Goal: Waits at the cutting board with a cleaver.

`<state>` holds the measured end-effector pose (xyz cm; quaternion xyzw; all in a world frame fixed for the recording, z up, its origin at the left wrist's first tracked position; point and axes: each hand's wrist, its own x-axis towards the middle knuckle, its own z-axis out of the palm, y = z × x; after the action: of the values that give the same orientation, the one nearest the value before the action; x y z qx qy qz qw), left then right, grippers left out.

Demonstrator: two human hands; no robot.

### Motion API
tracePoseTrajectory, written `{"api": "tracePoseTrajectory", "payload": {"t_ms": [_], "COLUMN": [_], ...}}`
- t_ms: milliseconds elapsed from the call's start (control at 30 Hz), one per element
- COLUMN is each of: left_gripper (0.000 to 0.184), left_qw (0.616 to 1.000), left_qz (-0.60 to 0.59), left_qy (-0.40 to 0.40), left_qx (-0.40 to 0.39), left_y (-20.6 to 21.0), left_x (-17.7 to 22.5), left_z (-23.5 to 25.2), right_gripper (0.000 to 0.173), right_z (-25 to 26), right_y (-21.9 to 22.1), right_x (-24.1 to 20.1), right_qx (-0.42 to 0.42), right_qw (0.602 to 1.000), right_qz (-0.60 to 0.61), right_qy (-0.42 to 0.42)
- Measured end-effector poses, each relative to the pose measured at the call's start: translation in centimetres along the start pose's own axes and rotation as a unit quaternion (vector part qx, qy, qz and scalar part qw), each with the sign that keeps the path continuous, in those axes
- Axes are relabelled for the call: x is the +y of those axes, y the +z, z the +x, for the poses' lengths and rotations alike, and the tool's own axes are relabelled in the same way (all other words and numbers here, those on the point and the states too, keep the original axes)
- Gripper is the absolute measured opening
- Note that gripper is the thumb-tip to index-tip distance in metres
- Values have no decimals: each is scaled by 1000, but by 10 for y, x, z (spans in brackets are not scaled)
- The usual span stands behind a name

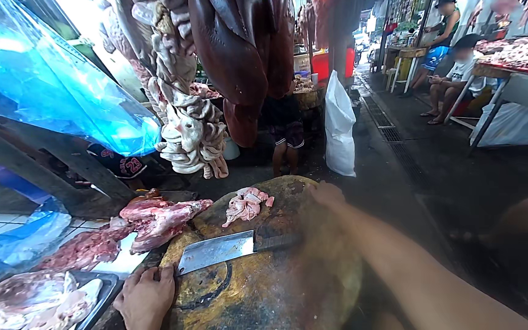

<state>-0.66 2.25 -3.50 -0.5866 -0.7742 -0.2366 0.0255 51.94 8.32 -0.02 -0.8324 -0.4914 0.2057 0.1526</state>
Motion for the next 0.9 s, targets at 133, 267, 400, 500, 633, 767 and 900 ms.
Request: {"api": "tracePoseTrajectory", "payload": {"t_ms": [133, 267, 400, 500, 633, 767, 900], "left_gripper": [58, 57, 57, 58, 58, 57, 57], "left_qw": [1000, 1000, 1000, 1000, 1000, 1000, 1000], "left_qz": [3, 7, 3, 3, 3, -1, -1], "left_qy": [-1, 0, -2, -3, -2, -4, -5], "left_qx": [-1, 2, 0, -5, -3, -3, -1], "left_y": [1, 2, 0, 0, 0, 0, 0], "left_x": [0, -1, 0, 0, 0, 0, 0], "left_z": [0, 1, 1, 1, 0, 1, 1], "right_gripper": [82, 81, 82, 81, 81, 82, 81], "right_z": [-1, -1, -1, -1, -2, -1, 0], "right_y": [0, 0, 0, -1, -1, 0, 0], "right_x": [0, 0, 1, 0, 0, 0, 0], "right_qx": [-1, -1, 0, 3, 0, -1, 2], "right_qw": [1000, 1000, 1000, 1000, 1000, 1000, 1000], "right_qz": [-2, 3, 7, 11, 10, 5, 5], "right_qy": [-2, 0, -1, -3, -2, -2, -2]}}
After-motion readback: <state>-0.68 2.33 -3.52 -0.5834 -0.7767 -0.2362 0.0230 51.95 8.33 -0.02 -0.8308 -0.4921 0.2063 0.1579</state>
